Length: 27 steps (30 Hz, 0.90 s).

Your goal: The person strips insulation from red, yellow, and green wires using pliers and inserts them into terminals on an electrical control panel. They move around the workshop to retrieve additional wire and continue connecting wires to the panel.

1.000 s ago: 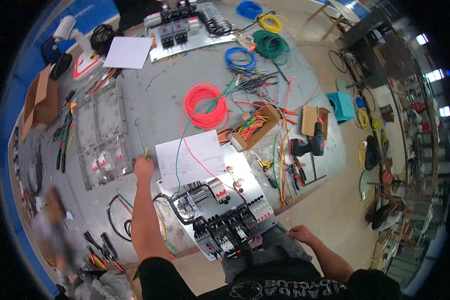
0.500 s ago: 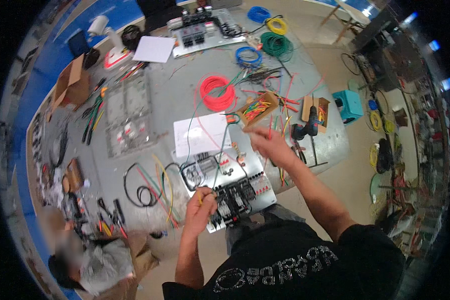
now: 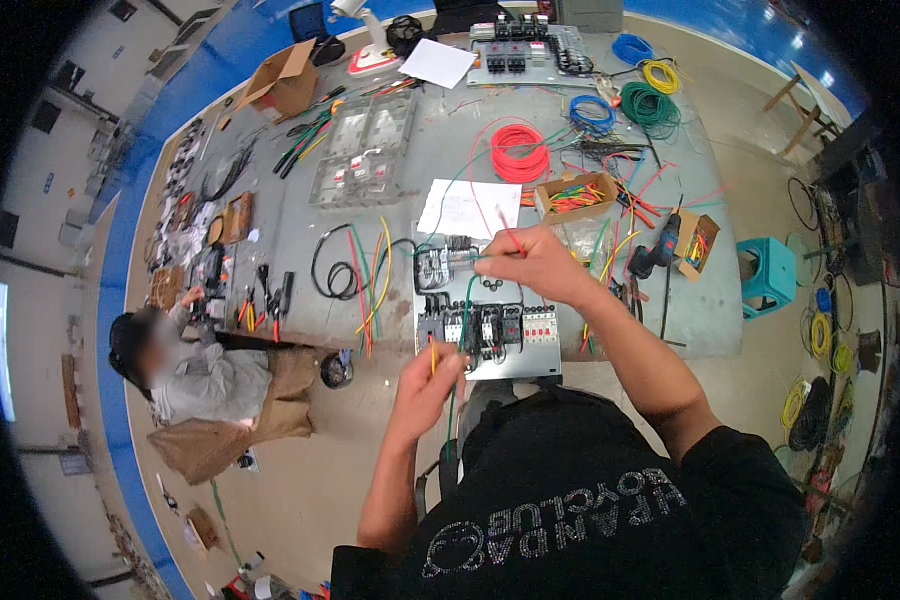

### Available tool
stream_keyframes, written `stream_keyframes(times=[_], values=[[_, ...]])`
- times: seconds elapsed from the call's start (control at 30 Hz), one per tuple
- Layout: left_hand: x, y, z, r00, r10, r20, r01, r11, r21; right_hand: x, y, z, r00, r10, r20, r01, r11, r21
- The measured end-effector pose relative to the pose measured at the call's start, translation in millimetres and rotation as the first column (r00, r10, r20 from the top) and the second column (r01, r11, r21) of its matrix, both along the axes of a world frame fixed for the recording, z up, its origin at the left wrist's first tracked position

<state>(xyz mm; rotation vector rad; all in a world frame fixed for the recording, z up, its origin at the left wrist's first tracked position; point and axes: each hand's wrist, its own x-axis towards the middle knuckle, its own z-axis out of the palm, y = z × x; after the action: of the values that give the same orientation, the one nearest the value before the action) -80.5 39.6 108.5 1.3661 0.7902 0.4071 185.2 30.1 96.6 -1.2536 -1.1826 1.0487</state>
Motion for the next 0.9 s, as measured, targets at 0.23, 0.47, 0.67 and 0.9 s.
stream_keyframes(times=[0.23,0.47,0.67,0.9], values=[[51.1,-22.1,14.8,0.995,-0.028,0.092,0.017,0.993,0.120,-4.6,-43.0,22.6,0.793,-0.169,0.586,-0.056,0.937,0.346],[62.2,-23.7,36.1,0.977,-0.183,0.110,0.150,0.954,0.260,-7.6,-63.7,46.7,0.896,-0.269,0.353,0.076,0.877,0.474],[44.4,-15.7,45.6,0.985,-0.172,0.001,0.145,0.835,0.531,-19.9,-67.4,46.0,0.971,-0.236,-0.033,0.238,0.963,0.125],[7.0,0.3,51.5,0.985,-0.133,-0.114,0.166,0.501,0.849,-64.2,-50.0,50.6,0.815,-0.159,-0.557,0.104,0.986,-0.128]])
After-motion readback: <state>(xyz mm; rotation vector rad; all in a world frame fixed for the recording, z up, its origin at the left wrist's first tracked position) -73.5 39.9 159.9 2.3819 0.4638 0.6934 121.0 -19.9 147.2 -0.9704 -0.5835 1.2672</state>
